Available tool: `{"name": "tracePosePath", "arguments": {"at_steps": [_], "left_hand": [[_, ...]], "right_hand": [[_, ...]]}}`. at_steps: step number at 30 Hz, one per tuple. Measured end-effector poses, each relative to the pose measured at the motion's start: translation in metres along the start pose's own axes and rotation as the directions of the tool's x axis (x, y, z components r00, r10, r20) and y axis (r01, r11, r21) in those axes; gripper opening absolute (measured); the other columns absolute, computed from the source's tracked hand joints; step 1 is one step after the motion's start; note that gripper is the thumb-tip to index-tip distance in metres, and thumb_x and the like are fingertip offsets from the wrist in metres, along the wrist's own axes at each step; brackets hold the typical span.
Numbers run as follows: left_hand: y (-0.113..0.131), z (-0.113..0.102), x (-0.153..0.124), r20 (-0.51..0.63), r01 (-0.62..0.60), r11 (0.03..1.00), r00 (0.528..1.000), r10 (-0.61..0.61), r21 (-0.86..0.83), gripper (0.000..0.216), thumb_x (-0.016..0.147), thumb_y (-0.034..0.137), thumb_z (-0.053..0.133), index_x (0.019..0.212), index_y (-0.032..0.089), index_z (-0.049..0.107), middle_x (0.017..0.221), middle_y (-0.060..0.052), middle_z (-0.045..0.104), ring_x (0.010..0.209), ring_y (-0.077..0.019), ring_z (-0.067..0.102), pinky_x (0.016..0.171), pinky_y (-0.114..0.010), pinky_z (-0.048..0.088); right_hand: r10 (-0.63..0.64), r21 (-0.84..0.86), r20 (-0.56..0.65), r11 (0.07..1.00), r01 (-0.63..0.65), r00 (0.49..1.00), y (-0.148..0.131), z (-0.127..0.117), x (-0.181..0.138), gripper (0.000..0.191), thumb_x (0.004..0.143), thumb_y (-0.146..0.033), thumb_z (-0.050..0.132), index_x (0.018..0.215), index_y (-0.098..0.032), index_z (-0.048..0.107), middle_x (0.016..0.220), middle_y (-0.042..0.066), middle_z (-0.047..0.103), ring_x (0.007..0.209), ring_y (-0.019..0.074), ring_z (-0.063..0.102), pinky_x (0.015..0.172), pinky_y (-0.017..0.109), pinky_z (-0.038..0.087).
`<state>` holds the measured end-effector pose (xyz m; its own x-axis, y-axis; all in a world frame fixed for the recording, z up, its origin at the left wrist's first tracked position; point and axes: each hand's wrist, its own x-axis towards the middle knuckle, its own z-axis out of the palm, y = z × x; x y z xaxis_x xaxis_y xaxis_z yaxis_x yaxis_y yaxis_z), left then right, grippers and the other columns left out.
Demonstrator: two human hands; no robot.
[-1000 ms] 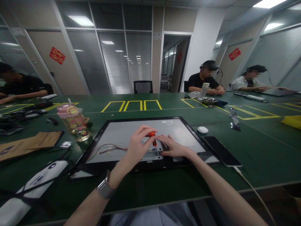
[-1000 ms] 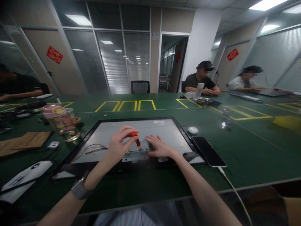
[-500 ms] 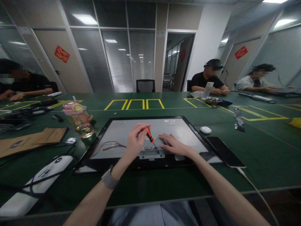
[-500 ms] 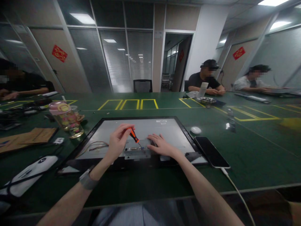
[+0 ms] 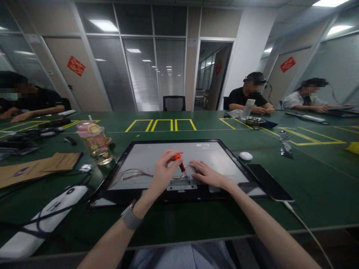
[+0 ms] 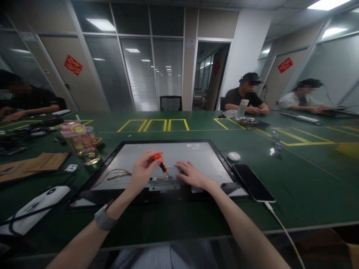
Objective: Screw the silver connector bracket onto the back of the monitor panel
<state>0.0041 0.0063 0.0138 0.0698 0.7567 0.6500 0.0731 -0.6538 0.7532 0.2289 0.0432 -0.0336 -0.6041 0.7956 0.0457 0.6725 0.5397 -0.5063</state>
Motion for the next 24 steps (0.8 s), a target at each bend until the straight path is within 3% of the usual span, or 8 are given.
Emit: {"name": "tracePosePath", "arguments": {"at_steps": [5, 8, 14, 19, 24], "left_hand": [[0.0003, -0.0016, -0.0001, 0.069, 0.049, 0.993, 0.997, -0.041, -0.109, 0.032, 0.096, 0.032, 0.05, 0.12, 0.019, 0.068, 0.118, -0.012, 0.067, 0.102, -0.0213, 0.069, 0.091, -0.037, 0.058], [-0.0018, -0.0014, -0.0001, 0.084, 0.078, 0.987, 0.994, -0.066, -0.139, 0.034, 0.095, 0.032, 0.053, 0.124, 0.019, 0.065, 0.111, -0.01, 0.069, 0.098, -0.0207, 0.069, 0.089, -0.038, 0.059], [-0.0064, -0.0017, 0.0007, -0.032, 0.008, 1.0, 0.999, -0.008, -0.004, 0.019, 0.086, 0.03, 0.066, 0.1, 0.021, 0.074, 0.094, -0.004, 0.064, 0.085, -0.0143, 0.065, 0.075, -0.025, 0.057], [-0.0021, -0.0013, -0.0017, 0.015, -0.009, 0.999, 1.0, 0.01, -0.035, 0.029, 0.097, 0.031, 0.05, 0.114, 0.02, 0.07, 0.115, -0.01, 0.068, 0.108, -0.0212, 0.065, 0.098, -0.037, 0.053], [-0.0027, 0.0009, -0.0033, 0.025, 0.069, 0.993, 0.997, -0.067, -0.096, 0.033, 0.096, 0.035, 0.051, 0.121, 0.019, 0.066, 0.108, -0.011, 0.07, 0.094, -0.02, 0.07, 0.088, -0.037, 0.058]], "right_hand": [[-0.003, 0.003, -0.007, 1.0, 0.003, 1.0, 0.0003, -0.0005, 0.0002, 0.055, 0.097, -0.047, 0.044, 0.146, -0.021, 0.044, 0.158, 0.012, 0.039, 0.149, 0.0285, 0.029, 0.123, 0.056, 0.009], [-0.01, -0.002, -0.014, 1.0, 0.01, 1.0, 0.0015, 0.0, 0.0003, 0.056, 0.098, -0.049, 0.043, 0.147, -0.022, 0.044, 0.158, 0.011, 0.039, 0.148, 0.0283, 0.03, 0.123, 0.055, 0.009], [-0.029, -0.016, -0.006, 0.999, 0.029, 1.0, 0.0035, 0.0002, -0.0001, 0.059, 0.098, -0.053, 0.043, 0.147, -0.02, 0.043, 0.157, 0.012, 0.039, 0.148, 0.0289, 0.03, 0.124, 0.054, 0.01], [-0.025, -0.015, 0.002, 1.0, 0.025, 1.0, 0.0055, 0.0005, -0.0001, 0.06, 0.097, -0.054, 0.043, 0.148, -0.023, 0.041, 0.158, 0.011, 0.038, 0.149, 0.029, 0.03, 0.124, 0.055, 0.009], [-0.022, -0.006, 0.01, 1.0, 0.022, 1.0, 0.0038, -0.0006, -0.0004, 0.06, 0.095, -0.045, 0.049, 0.149, -0.021, 0.04, 0.159, 0.012, 0.036, 0.149, 0.0296, 0.028, 0.123, 0.056, 0.009]]}}
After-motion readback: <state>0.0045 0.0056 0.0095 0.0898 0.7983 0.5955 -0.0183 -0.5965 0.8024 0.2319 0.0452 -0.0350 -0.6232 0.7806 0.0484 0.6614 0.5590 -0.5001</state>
